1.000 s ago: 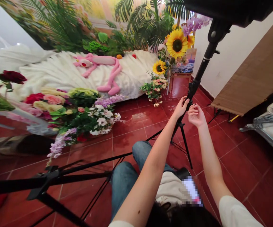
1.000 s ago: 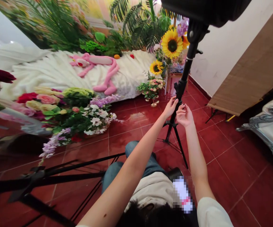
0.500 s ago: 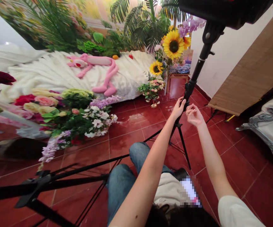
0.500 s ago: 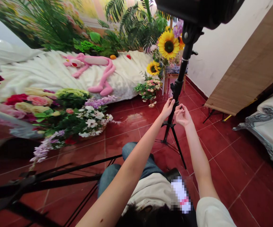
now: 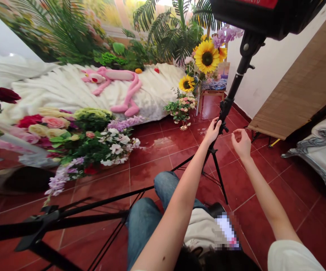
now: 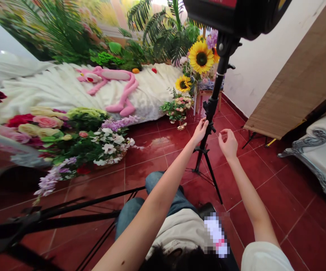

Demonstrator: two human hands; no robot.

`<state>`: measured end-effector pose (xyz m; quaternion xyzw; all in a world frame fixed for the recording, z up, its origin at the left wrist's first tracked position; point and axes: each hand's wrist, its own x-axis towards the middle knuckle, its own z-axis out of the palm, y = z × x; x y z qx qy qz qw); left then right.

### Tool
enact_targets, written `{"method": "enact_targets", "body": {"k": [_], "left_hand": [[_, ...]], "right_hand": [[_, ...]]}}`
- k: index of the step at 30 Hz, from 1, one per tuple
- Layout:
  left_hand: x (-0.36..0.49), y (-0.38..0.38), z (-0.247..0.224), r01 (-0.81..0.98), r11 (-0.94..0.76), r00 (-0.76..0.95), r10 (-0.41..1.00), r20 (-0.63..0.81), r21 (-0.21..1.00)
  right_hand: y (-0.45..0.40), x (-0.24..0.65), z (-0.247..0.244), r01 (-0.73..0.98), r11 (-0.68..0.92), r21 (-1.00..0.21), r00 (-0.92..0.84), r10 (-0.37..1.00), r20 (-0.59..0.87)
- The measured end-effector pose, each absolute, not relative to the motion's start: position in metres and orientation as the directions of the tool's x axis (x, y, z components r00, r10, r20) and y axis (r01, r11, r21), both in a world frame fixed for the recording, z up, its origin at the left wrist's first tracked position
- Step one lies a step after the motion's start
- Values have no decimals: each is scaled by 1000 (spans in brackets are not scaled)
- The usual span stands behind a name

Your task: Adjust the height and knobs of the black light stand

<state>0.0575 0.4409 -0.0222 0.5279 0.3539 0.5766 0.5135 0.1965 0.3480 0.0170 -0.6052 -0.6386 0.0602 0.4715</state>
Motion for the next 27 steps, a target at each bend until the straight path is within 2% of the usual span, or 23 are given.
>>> {"method": "enact_targets", "body": {"k": [5,8,11,15,18,23,27], "left_hand": [[57,438,-20,-207,-235,69,965,253,950],[56,437,-19,-209,-263,53,959,279,942],[57,438,-20,-207,-250,58,962,267,946],[58,441,-24,-215,-232,57,967,250,949],[58,443,-26,-233,-244,47,964,262,941],[59,447,-31,-217,-246,34,965,259,945],[60,448,-35,-234,-251,40,963,267,939]], "right_hand": [[340,191,16,699,397,-595,-42,853,520],[343,186,-1,728,401,-556,-124,875,469],[352,189,-19,714,349,-608,-74,900,430],[367,192,-9,625,370,-687,57,857,513],[384,185,17,578,422,-698,43,839,542],[423,169,39,443,432,-786,-7,878,479],[435,163,44,471,441,-764,3,865,502]]}}
